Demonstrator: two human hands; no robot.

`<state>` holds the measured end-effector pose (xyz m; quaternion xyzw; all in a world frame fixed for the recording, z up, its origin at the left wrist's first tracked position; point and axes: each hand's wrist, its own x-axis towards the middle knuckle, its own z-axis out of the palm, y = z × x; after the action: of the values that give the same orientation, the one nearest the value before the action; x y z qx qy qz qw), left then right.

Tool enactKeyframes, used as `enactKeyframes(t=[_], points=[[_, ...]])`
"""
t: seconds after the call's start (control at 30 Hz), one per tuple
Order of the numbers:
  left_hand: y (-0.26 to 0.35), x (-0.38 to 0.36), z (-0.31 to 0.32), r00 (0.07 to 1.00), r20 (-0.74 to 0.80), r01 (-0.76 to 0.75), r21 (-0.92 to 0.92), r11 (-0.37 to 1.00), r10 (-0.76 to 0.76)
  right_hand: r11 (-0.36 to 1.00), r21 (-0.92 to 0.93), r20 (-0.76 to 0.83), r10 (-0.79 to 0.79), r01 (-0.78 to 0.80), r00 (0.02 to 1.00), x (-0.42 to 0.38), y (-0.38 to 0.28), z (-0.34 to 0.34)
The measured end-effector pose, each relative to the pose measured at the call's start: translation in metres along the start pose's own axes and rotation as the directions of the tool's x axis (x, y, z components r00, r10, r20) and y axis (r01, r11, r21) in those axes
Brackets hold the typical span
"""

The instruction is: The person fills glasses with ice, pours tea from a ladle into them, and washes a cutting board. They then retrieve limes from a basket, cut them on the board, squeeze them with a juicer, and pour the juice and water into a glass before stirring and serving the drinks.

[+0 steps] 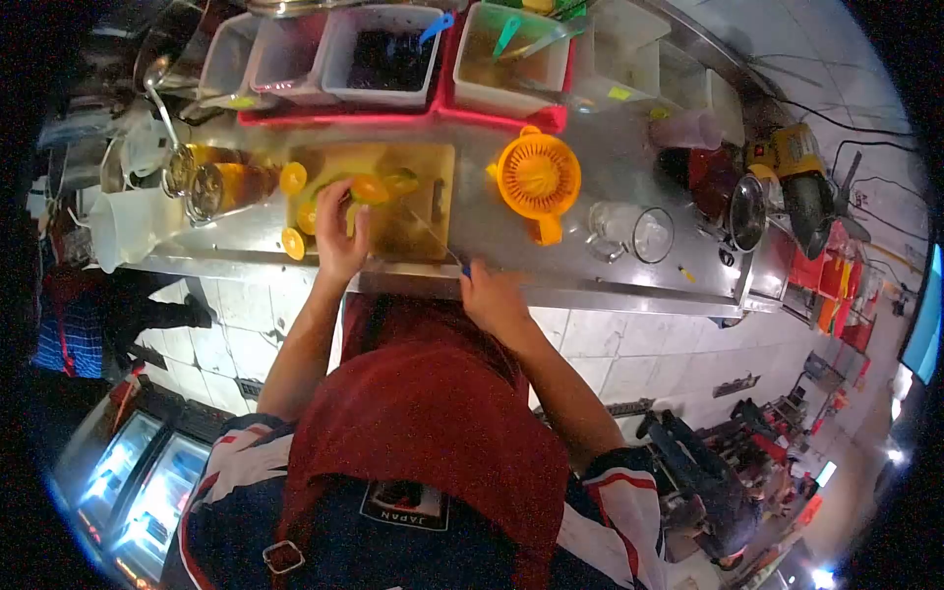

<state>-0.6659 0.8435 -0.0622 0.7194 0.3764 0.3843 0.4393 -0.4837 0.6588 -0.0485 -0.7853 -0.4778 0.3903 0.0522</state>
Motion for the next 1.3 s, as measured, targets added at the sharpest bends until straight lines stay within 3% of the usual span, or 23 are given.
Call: enactKeyframes(t=[0.1,0.17,0.23,0.3,0.33,0.37,0.4,0.43,0.5,0.6,0.67,0.7,0.73,0.77,0.9,0.93,0.97,1.0,1.03,1.07,1.2,1.27,1.3], points=[[0.018,0.012,-0.023,0.992,-0.116,-0.044,0.068,0.997,0.051,0.999,-0.043,0.071,-0.004,0.008,0.997,-0.004,-0.023,-0.011],[0.033,0.023,-0.035,0.992,-0.116,0.032,-0.154,0.987,-0.050,0.996,-0.040,0.010,-0.081,0.081,0.997,0.011,-0.054,-0.012],[0.054,0.033,-0.041,0.999,-0.027,0.017,-0.220,0.975,-0.023,0.987,-0.057,-0.061,-0.152,0.148,0.987,0.020,-0.068,-0.015],[0.063,0.038,-0.044,0.979,0.174,0.161,-0.318,0.934,-0.109,0.911,0.001,-0.410,-0.376,0.413,0.831,0.023,-0.071,-0.016],[0.070,0.039,-0.035,0.964,0.256,0.163,-0.361,0.918,-0.070,0.917,0.003,-0.441,-0.356,0.398,0.824,0.021,-0.068,-0.019],[0.079,0.040,-0.024,0.931,0.363,0.166,-0.354,0.921,-0.029,0.627,0.680,-0.354,-0.172,0.379,0.919,0.018,-0.062,-0.022],[0.088,0.040,-0.012,0.887,0.461,0.171,-0.343,0.924,0.007,-0.007,0.987,-0.160,-0.119,0.160,0.980,0.013,-0.057,-0.029],[0.087,0.038,0.012,0.849,0.528,0.233,-0.434,0.870,0.036,-0.016,0.984,-0.180,-0.107,0.180,0.978,0.008,-0.051,-0.037],[0.079,0.036,0.048,0.793,0.603,0.297,-0.510,0.807,0.089,-0.519,0.852,-0.157,-0.130,0.068,0.979,-0.006,-0.044,-0.061],[0.073,0.055,0.085,0.673,0.718,0.062,-0.296,0.953,0.179,-0.600,0.779,-0.195,0.042,0.181,0.980,-0.010,-0.016,-0.061],[0.058,0.063,0.109,0.735,0.676,0.366,-0.473,0.801,0.064,-0.699,0.678,-0.212,0.110,0.227,0.971,-0.007,0.006,-0.060],[0.041,0.069,0.124,0.729,0.681,0.363,-0.474,0.802,0.073,-0.700,0.673,-0.221,0.117,0.238,0.968,-0.003,0.015,-0.067],[0.021,0.075,0.140,0.752,0.634,0.308,-0.095,0.947,-0.181,-0.701,0.663,-0.208,0.165,0.263,0.964,0.002,0.023,-0.075],[0.005,0.078,0.153,0.785,0.479,0.268,0.310,0.912,-0.393,-0.700,0.657,-0.187,0.209,0.280,0.960,0.007,0.030,-0.082],[-0.005,0.078,0.179,0.708,0.629,0.054,0.406,0.912,-0.322,-0.642,0.709,-0.265,0.141,0.292,0.954,0.039,0.046,-0.110],[0.000,0.076,0.179,0.728,0.612,0.122,0.329,0.937,-0.309,-0.074,0.899,-0.401,0.259,0.433,0.878,0.045,0.047,-0.114],[0.007,0.075,0.179,0.747,0.595,0.184,0.246,0.952,-0.298,0.522,0.766,-0.565,0.270,0.375,0.779,0.049,0.046,-0.117],[0.013,0.073,0.178,0.737,0.608,0.179,0.246,0.953,-0.296,0.519,0.770,-0.565,0.286,0.371,0.774,0.048,0.044,-0.116],[0.018,0.071,0.175,0.797,0.564,0.073,0.265,0.961,-0.216,0.859,0.446,-0.671,0.135,0.251,0.729,0.048,0.042,-0.113],[0.019,0.068,0.174,0.844,0.520,-0.029,0.287,0.957,-0.131,0.997,0.013,-0.689,-0.049,0.081,0.723,0.046,0.040,-0.111],[-0.002,0.059,0.175,0.887,0.462,-0.187,0.330,0.925,0.015,0.989,-0.108,-0.536,0.025,-0.098,0.844,0.047,0.029,-0.106],[-0.001,0.060,0.178,0.818,0.499,0.172,0.265,0.949,-0.287,0.975,-0.146,-0.431,0.089,-0.167,0.898,0.051,0.024,-0.116],[0.012,0.062,0.172,0.811,0.503,0.184,0.265,0.946,-0.299,0.974,-0.147,-0.419,0.096,-0.172,0.903,0.049,0.023,-0.117]])
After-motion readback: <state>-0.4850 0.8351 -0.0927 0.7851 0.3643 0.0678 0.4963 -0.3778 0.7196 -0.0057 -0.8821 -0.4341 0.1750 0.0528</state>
